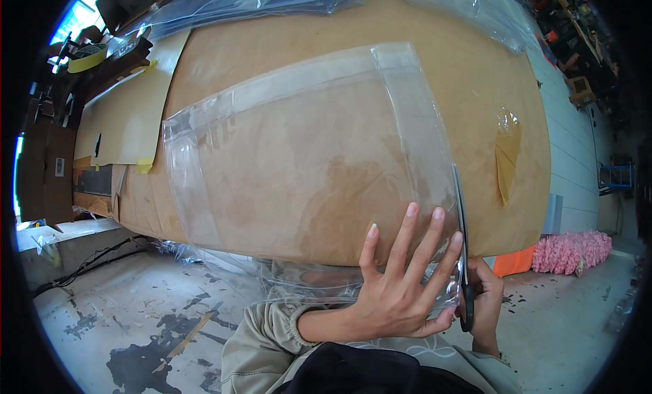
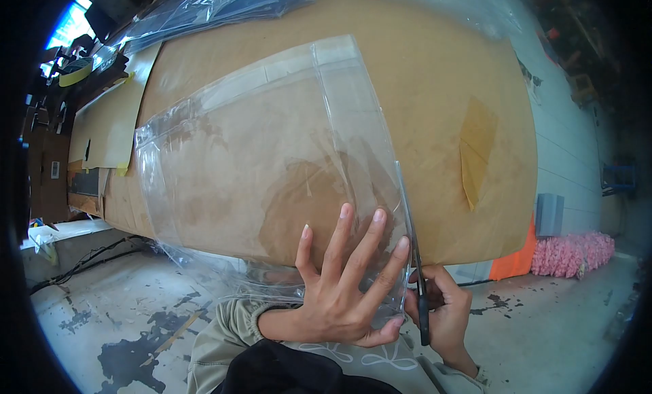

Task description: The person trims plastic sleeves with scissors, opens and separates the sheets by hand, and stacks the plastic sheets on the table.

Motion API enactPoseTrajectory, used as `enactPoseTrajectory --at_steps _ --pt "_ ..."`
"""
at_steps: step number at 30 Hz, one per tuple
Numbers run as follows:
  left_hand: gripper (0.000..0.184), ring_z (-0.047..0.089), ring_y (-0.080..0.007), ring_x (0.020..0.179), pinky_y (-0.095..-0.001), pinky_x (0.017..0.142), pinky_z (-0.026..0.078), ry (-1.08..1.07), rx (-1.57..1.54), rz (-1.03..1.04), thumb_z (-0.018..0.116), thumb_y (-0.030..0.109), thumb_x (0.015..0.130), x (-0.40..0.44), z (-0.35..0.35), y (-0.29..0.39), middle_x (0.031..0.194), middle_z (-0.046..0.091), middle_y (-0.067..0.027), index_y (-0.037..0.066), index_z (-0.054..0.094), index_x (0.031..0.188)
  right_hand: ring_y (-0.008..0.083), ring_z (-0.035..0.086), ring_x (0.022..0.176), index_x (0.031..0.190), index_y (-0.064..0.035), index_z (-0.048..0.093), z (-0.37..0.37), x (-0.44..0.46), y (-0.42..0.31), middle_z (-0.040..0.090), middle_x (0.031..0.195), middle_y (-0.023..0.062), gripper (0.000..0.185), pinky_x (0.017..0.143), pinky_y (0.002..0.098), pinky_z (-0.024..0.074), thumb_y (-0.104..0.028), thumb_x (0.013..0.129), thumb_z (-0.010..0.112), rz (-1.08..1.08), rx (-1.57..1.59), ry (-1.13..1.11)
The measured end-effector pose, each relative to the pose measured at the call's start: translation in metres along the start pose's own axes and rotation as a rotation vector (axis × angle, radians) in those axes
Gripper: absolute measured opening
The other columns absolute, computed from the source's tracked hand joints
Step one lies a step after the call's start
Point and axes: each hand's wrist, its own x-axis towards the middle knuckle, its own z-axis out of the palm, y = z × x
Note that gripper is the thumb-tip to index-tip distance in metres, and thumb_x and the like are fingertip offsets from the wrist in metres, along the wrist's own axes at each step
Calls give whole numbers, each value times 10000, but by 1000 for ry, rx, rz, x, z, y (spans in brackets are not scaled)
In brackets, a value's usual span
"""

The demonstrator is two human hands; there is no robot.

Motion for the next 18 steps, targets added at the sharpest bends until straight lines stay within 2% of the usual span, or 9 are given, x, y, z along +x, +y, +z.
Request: enactPoseTrajectory --at_steps 5,8,14,18 --pt "640 388 -447 1272 -616 1048 26 2 3 -1 306 528 853 0 0 0 1335 485 -203 111 570 1261 -6 465 545 931 -18 564 -1 0 4 524 582 -38 217 515 158 358 35 753 677 -2 1 4" --pt "638 390 -447 1270 -616 1047 27 4 1 0 306 526 854 -1 0 0 1335 485 -202 112 568 1262 -7 470 534 929 -17 569 -4 -2 -1 526 578 -37 216 507 158 358 24 754 689 102 25 -15" --pt "633 398 -447 1264 -617 1046 33 1 -15 -4 303 522 857 -1 -2 -1 1334 488 -198 111 569 1258 2 489 521 917 -15 570 -7 -2 4 530 569 -28 223 506 160 385 -40 753 719 45 -33 16" --pt "621 407 -444 1258 -620 1043 35 13 -11 7 304 515 859 -1 -1 -1 1332 494 -188 118 574 1253 12 502 523 915 -15 568 -12 -3 3 532 568 -24 230 520 167 404 -26 727 701 -85 -113 13"
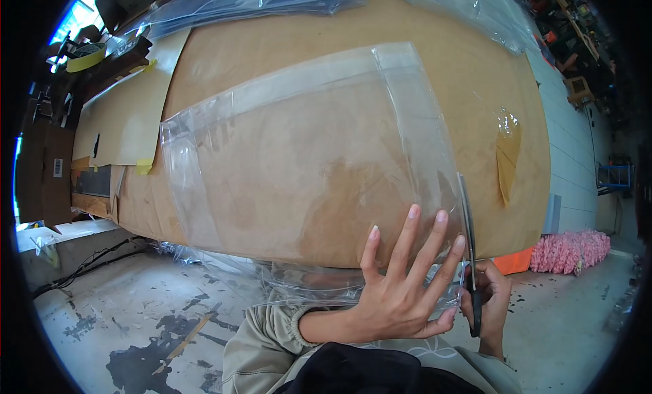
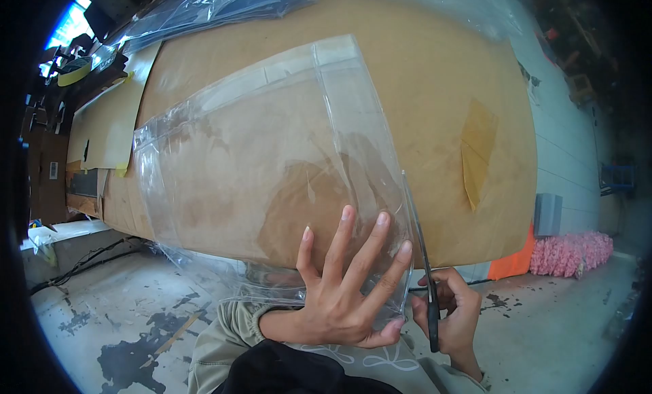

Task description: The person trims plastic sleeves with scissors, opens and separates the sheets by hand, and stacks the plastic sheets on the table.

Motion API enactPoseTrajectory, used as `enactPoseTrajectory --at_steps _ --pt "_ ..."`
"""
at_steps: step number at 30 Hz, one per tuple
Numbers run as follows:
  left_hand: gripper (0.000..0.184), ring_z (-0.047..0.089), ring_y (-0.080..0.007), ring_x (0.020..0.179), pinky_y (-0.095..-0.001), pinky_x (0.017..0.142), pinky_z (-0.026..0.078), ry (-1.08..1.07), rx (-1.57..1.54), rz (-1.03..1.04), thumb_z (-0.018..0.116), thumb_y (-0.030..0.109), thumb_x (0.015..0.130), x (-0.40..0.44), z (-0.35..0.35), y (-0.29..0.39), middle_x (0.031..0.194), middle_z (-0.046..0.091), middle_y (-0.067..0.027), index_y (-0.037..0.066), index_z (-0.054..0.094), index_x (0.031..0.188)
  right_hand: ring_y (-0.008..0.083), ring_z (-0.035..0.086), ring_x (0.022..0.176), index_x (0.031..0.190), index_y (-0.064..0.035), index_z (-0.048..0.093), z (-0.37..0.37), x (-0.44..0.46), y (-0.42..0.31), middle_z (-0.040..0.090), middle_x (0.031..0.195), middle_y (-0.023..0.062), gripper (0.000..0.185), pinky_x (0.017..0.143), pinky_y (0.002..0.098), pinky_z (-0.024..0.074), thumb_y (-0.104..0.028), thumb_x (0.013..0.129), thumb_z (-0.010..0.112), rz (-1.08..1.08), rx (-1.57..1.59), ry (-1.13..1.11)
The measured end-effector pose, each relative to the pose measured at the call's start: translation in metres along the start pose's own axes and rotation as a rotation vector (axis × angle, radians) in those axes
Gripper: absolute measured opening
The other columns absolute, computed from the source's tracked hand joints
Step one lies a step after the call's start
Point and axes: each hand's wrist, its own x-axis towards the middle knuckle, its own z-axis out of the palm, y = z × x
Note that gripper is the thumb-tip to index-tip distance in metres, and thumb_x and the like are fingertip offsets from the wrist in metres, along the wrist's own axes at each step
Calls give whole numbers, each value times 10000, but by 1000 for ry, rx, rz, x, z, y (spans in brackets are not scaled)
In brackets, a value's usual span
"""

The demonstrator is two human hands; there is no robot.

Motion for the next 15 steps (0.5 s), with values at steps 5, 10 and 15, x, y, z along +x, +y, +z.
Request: enactPoseTrajectory --at_steps 5,10,15 --pt "589 421 -438 1250 -624 1042 47 32 -29 6 302 488 867 -1 3 1 1309 520 -169 131 594 1233 10 507 526 923 -13 568 0 1 -5 529 569 -28 239 515 168 402 26 701 647 21 6 -14" --pt "530 470 -418 1215 -633 1033 87 70 -91 42 288 414 886 -7 3 4 1269 565 -121 150 631 1193 2 510 532 924 -16 570 5 2 -14 539 579 -34 226 503 164 389 -3 721 667 130 65 34" --pt "515 489 -414 1198 -645 1028 84 52 -130 44 298 401 880 -12 0 11 1271 568 -97 162 638 1185 4 519 546 927 -16 573 6 1 -11 552 596 -35 210 511 166 397 -13 742 671 69 75 57"
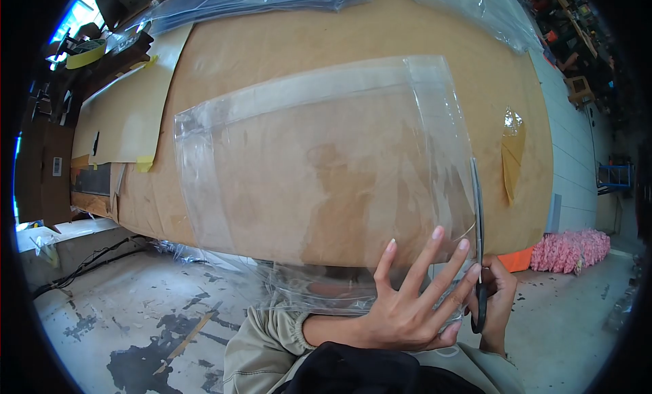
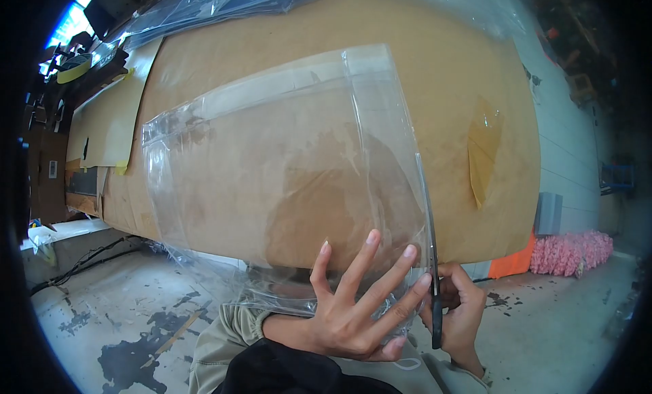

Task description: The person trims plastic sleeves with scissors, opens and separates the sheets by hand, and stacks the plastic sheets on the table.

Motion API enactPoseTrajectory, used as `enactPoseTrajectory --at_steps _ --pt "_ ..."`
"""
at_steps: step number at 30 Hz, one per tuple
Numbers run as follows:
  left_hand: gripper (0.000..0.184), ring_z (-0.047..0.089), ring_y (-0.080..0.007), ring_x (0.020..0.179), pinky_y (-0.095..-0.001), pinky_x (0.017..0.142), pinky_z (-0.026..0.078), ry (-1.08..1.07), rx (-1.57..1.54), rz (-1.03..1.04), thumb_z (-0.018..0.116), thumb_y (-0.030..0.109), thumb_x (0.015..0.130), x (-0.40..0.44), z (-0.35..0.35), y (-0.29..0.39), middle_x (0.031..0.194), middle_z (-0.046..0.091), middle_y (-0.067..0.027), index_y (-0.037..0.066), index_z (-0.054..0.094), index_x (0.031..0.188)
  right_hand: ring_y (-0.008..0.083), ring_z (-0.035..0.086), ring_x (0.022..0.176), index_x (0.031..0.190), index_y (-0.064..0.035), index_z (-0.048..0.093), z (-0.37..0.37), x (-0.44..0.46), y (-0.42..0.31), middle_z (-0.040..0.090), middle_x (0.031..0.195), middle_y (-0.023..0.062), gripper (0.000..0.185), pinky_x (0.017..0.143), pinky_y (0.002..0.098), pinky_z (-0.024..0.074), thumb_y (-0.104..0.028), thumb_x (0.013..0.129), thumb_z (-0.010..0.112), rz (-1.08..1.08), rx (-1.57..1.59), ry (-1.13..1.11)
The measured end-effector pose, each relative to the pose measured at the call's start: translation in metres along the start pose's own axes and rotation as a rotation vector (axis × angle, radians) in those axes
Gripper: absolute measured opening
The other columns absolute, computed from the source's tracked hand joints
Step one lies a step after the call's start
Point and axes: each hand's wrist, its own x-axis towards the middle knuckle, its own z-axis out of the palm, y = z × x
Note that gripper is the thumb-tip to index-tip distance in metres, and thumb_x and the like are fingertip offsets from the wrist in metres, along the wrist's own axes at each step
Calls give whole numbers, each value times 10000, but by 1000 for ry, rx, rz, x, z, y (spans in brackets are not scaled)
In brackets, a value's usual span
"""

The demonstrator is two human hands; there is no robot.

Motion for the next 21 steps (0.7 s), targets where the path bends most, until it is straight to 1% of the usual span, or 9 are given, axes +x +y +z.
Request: enactPoseTrajectory --at_steps 2,5,11,17,21 --pt "510 486 -414 1202 -652 1025 84 -6 -3 2 311 396 872 0 -1 0 1273 566 -97 162 636 1188 6 523 555 929 -15 573 2 1 -2 557 604 -33 207 516 168 403 -8 745 667 -37 27 6" --pt "504 489 -410 1203 -671 1011 90 -24 -8 4 336 392 855 -1 -2 1 1274 566 -95 160 634 1189 8 535 587 935 -12 570 3 0 -1 570 631 -26 208 531 171 414 -2 749 663 7 31 32" --pt "500 500 -404 1195 -695 990 99 -26 -5 15 367 392 836 -2 -3 2 1274 564 -100 155 637 1183 18 555 630 939 -10 564 4 0 -2 588 670 -11 213 557 172 425 13 748 656 8 79 22" --pt "498 501 -406 1194 -702 985 97 -28 -22 15 387 389 824 -1 -4 4 1282 557 -105 154 636 1186 18 555 620 922 -18 564 4 -1 2 587 662 -22 222 564 174 430 24 728 662 -27 19 40" --pt "496 493 -411 1201 -708 983 94 -25 -27 8 395 384 821 -1 -3 5 1286 553 -106 151 635 1188 12 536 604 918 -22 569 4 0 4 583 654 -26 218 548 172 413 25 725 658 -19 55 49"
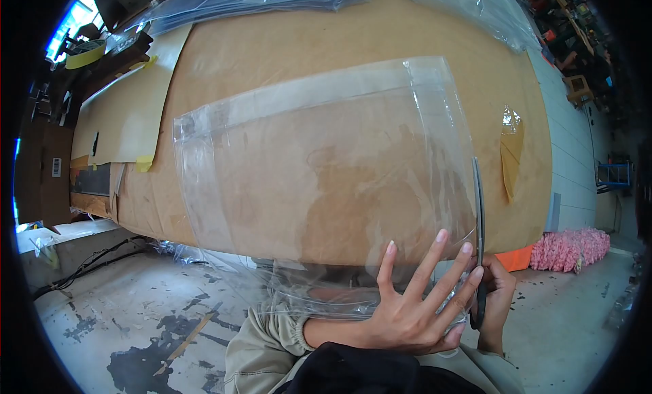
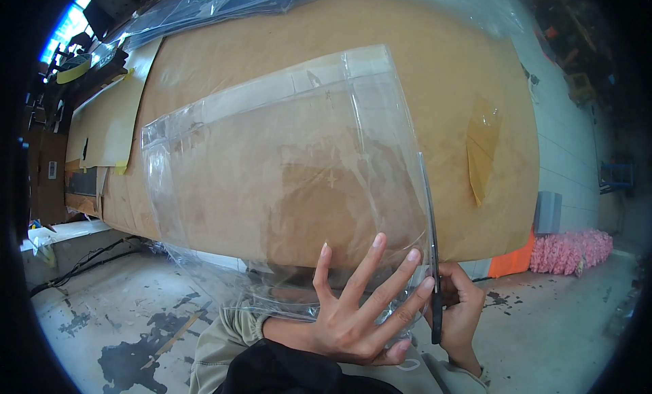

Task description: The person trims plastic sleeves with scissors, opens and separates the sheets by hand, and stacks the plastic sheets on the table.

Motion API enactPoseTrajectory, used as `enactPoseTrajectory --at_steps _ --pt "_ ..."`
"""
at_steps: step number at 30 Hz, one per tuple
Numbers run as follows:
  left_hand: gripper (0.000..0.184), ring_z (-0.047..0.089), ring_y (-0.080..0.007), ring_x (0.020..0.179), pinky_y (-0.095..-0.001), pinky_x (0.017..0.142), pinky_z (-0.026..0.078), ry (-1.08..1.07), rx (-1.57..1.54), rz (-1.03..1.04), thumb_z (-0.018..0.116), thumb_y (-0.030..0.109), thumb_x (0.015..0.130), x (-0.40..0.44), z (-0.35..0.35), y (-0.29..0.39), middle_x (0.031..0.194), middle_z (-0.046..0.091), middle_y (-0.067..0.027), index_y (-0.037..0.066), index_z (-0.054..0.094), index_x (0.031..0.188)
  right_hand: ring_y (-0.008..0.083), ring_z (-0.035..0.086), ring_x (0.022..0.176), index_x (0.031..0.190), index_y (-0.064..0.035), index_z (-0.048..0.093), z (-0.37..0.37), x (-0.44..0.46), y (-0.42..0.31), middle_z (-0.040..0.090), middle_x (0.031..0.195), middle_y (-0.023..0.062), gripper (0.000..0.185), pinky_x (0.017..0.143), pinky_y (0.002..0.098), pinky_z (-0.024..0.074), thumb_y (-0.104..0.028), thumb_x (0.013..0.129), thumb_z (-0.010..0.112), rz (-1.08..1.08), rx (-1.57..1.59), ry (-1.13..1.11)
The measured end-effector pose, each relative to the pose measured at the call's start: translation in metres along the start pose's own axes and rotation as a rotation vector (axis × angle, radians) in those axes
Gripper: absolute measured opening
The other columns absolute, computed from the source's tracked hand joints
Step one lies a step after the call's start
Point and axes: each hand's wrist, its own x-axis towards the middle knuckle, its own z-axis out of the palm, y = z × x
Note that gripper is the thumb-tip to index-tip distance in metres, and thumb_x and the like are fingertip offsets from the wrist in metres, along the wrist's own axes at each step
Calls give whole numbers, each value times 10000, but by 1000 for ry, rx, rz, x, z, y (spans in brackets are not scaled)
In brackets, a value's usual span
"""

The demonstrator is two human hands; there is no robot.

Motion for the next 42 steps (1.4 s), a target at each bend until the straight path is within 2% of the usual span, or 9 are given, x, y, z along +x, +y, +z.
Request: enactPoseTrajectory --at_steps 12,18,21,22,26,29,33,38,42 --pt "523 439 -467 1231 -689 1010 49 -61 -39 -34 444 372 767 0 -13 -5 1305 533 -125 152 619 1207 45 480 463 1003 -23 540 -27 15 -21 539 580 -10 283 436 190 347 52 762 670 137 -123 145" --pt "510 457 -463 1215 -657 1040 54 -25 6 27 354 333 841 8 -21 -17 1263 553 -167 96 613 1210 160 619 626 1072 -26 516 -38 76 -27 618 720 91 282 554 265 451 21 814 619 -227 -212 272" --pt "533 517 -440 1163 -601 1079 75 114 -86 52 312 309 864 8 -36 -33 1170 593 -224 10 602 1196 302 644 762 1105 -21 512 -30 86 -41 642 847 159 270 654 346 484 -48 852 603 -335 -719 267" --pt "522 549 -351 1158 -584 1090 92 165 -134 44 326 267 855 6 -37 -38 1183 588 -208 -25 589 1199 380 609 854 1142 -22 515 -23 86 -40 619 942 187 297 722 402 481 -101 868 597 -406 -881 321" --pt "542 625 -315 1042 -517 1099 198 254 -151 70 302 248 855 0 -32 -50 1073 634 -227 -112 576 1155 360 575 957 1215 -27 503 6 72 -51 525 1068 187 384 782 414 472 -101 853 608 -284 -1069 343" --pt "541 627 -313 1036 -522 1095 204 277 -170 81 299 242 854 -1 -30 -52 1068 634 -232 -115 578 1150 360 575 933 1192 -14 522 17 61 -49 519 1098 177 377 804 419 474 -72 835 628 -651 -1239 527" --pt "539 630 -307 1031 -526 1096 191 268 -154 81 302 249 856 0 -30 -51 1056 636 -234 -108 583 1146 263 619 790 1050 26 578 17 28 -49 583 1000 155 317 638 293 515 -89 785 708 -679 -498 202" --pt "535 632 -312 1027 -544 1094 156 230 -114 73 312 263 863 4 -33 -48 1070 632 -226 -95 583 1154 133 624 708 971 34 577 26 10 -28 627 820 97 246 611 245 513 -105 817 711 -196 95 -431" --pt "526 624 -318 1039 -560 1085 153 213 -51 98 319 257 862 5 -32 -50 1099 624 -208 -88 573 1167 110 622 735 978 32 581 26 6 -28 636 833 77 177 651 240 514 -65 854 661 156 467 -478"
